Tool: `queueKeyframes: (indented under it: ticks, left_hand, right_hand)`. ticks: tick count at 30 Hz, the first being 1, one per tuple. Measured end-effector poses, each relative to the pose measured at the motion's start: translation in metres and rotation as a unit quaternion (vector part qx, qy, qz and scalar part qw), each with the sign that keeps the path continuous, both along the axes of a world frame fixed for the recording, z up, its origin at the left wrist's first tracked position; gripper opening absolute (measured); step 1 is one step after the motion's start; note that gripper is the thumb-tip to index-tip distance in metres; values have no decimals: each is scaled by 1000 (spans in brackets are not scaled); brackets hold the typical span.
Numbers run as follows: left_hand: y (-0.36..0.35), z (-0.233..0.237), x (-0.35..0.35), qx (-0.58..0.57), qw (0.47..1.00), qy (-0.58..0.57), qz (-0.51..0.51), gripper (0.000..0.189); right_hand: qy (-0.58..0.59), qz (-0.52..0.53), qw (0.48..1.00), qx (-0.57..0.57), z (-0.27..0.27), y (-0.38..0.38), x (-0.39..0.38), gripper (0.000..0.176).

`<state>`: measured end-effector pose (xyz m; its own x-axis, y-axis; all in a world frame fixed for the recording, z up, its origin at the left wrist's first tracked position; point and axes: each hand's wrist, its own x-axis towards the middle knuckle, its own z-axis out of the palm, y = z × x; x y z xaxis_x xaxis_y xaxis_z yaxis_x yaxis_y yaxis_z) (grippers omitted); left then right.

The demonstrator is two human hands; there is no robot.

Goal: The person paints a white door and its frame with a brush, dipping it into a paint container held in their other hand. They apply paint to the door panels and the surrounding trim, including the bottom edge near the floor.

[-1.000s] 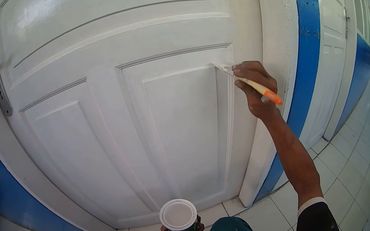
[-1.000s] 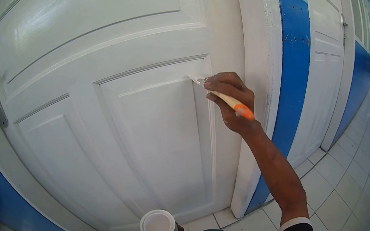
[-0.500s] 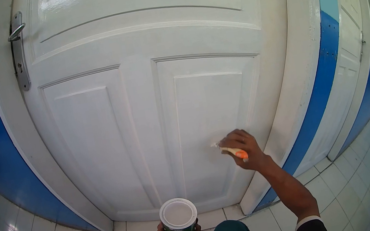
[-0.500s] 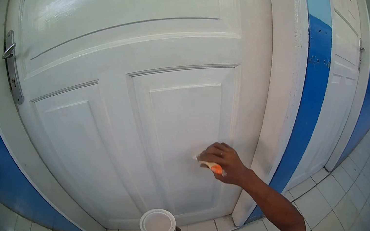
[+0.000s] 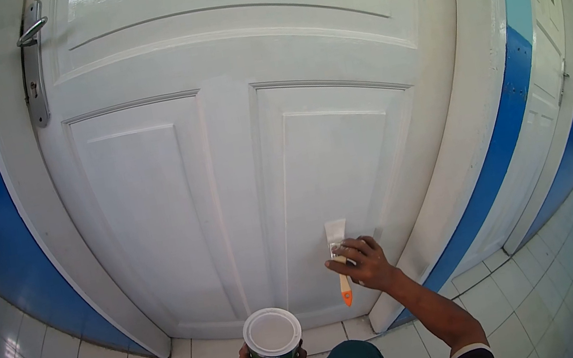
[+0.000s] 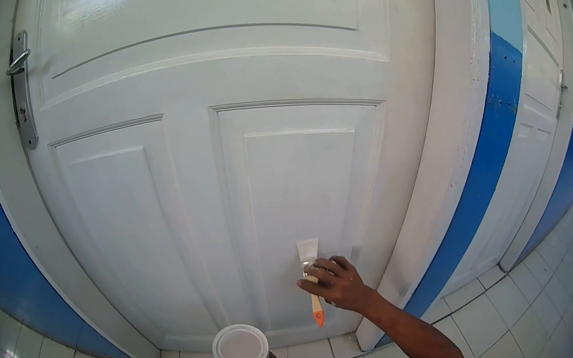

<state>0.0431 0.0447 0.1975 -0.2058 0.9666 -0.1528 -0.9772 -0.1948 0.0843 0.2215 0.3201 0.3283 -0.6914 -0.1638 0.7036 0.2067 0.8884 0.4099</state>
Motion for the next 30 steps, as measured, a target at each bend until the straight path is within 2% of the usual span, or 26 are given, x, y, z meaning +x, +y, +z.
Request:
queueKeyframes:
  ticks: [3,5,8,10,14,16,18,21,24,26,28,30]
  left_hand:
    - [-1,2,-3,30,1000,-6,-2,84]
    - [-3,14,-1,-14,1000,-3,10,79]
    - [-4,21,1,-31,999,-17,11,78]
    - [-4,19,1,-18,1000,-22,6,79]
    - [-6,6,0,11,1000,-9,9,85]
    - [-7,3,0,11,1000,-5,11,87]
    - [-6,6,0,2,1000,-5,12,87]
    - [-6,7,1,10,1000,-15,5,86]
    - [-6,3,0,23,1000,-15,2,85]
    - [-7,-3,-2,23,1000,7,3,84]
    - [-9,-1,-3,6,1000,13,14,82]
    - [-9,11,-2,-26,999,4,27,81]
  right_hand:
    - [-40,43,995,-78,-26,-14,5,51]
    - [-55,83,985,-144,-24,-18,6,51]
    - [-15,97,969,-226,37,-14,-8,46]
    - [83,141,957,-238,87,-4,-22,37]
    - [206,114,938,-253,165,9,-32,24]
    - [266,170,924,-217,190,5,-33,23]
    - [301,156,933,-121,203,-10,-32,26]
    - [277,120,953,7,183,-19,-33,36]
    - [104,50,992,47,115,-17,-31,40]
    - [24,50,998,16,51,-15,-28,40]
    - [-49,77,996,-13,8,-20,-24,45]
    - [-72,105,989,-81,13,-29,-24,41]
